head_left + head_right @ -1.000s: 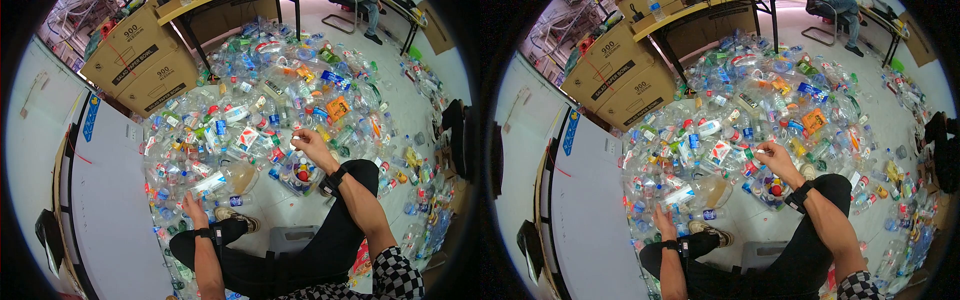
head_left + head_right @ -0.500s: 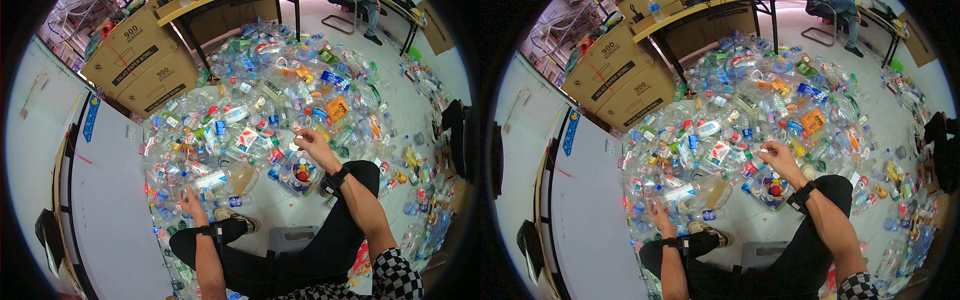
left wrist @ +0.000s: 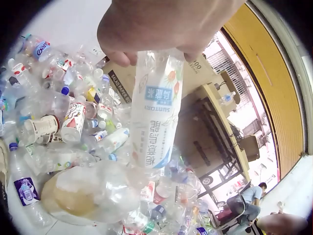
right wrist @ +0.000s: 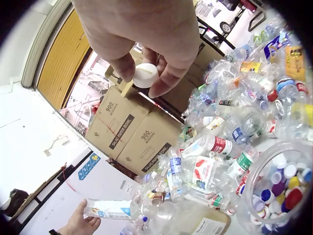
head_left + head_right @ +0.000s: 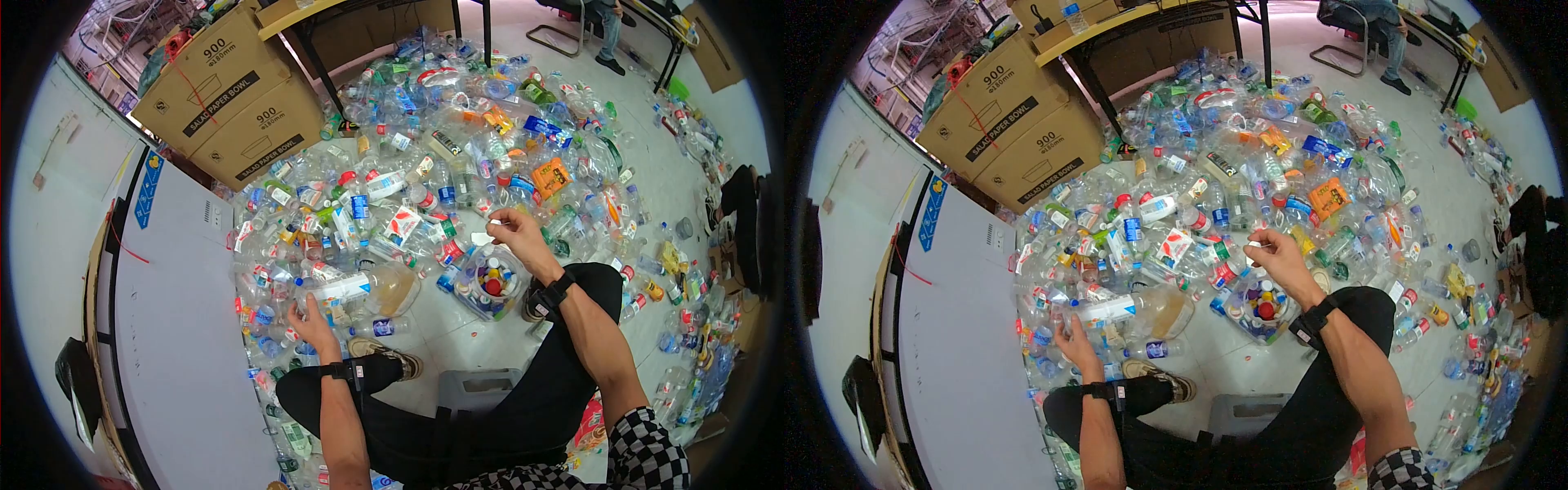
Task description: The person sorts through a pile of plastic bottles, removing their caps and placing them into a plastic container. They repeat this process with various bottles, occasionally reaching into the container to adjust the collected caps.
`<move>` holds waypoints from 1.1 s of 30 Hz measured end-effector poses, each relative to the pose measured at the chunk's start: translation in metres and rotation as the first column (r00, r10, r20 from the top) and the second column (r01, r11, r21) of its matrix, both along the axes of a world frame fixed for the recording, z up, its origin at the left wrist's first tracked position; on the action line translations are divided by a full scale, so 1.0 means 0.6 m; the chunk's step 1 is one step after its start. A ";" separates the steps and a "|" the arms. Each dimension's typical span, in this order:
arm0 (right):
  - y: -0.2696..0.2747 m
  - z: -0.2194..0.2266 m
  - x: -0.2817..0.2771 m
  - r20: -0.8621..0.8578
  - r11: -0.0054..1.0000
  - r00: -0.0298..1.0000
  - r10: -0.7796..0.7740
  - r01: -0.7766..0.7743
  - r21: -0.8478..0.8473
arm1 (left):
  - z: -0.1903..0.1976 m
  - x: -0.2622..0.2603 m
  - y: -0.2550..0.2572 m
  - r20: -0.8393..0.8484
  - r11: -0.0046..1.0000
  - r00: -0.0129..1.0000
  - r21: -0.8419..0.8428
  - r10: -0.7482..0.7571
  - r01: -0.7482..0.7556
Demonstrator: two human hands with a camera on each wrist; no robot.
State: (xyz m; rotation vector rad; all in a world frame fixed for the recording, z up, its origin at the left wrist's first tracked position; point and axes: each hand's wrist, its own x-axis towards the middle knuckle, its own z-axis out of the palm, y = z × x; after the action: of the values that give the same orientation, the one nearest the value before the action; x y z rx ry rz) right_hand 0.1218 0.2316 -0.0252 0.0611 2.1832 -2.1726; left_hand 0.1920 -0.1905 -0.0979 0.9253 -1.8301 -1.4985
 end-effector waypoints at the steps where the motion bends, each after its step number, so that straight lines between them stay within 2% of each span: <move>1: 0.002 0.000 0.000 0.004 1.000 1.000 0.001 -0.001 -0.005 | 0.007 -0.001 0.005 0.001 1.000 1.000 0.001 -0.001 0.001; 3: 0.005 -0.001 0.000 0.009 1.000 1.000 0.001 -0.001 -0.010 | 0.022 0.000 0.016 -0.022 0.997 1.000 -0.076 -0.009 0.008; 6: 0.007 0.000 0.000 0.014 1.000 1.000 0.000 0.000 -0.014 | 0.049 0.000 0.033 -0.003 0.994 1.000 -0.104 -0.019 0.019; 9: 0.009 0.002 0.002 0.022 1.000 1.000 -0.005 0.005 0.005 | 0.049 -0.007 0.038 -0.099 0.995 0.994 -0.093 -0.048 0.038; 15: 0.013 -0.002 0.002 0.015 1.000 1.000 -0.005 0.005 -0.021 | 0.070 -0.013 0.053 -0.082 0.995 0.995 -0.085 -0.064 0.057; 21: 0.020 0.000 0.005 0.050 1.000 0.999 -0.006 0.005 0.009 | 0.065 -0.020 0.057 -0.109 0.992 0.990 -0.101 -0.089 0.078; 25: 0.022 -0.007 0.004 0.012 1.000 1.000 -0.022 0.022 0.003 | 0.067 -0.022 0.062 -0.145 0.989 0.983 -0.116 -0.109 0.092; 33: 0.025 -0.004 0.007 -0.006 0.999 1.000 -0.024 0.024 0.027 | 0.065 -0.029 0.065 -0.079 0.957 0.990 -0.276 -0.117 0.091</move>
State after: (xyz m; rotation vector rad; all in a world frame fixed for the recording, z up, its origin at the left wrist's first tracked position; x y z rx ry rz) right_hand 0.1262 0.2468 -0.0273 0.0825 2.2268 -2.1581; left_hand 0.1746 -0.1514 -0.0591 0.6244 -1.9786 -1.2840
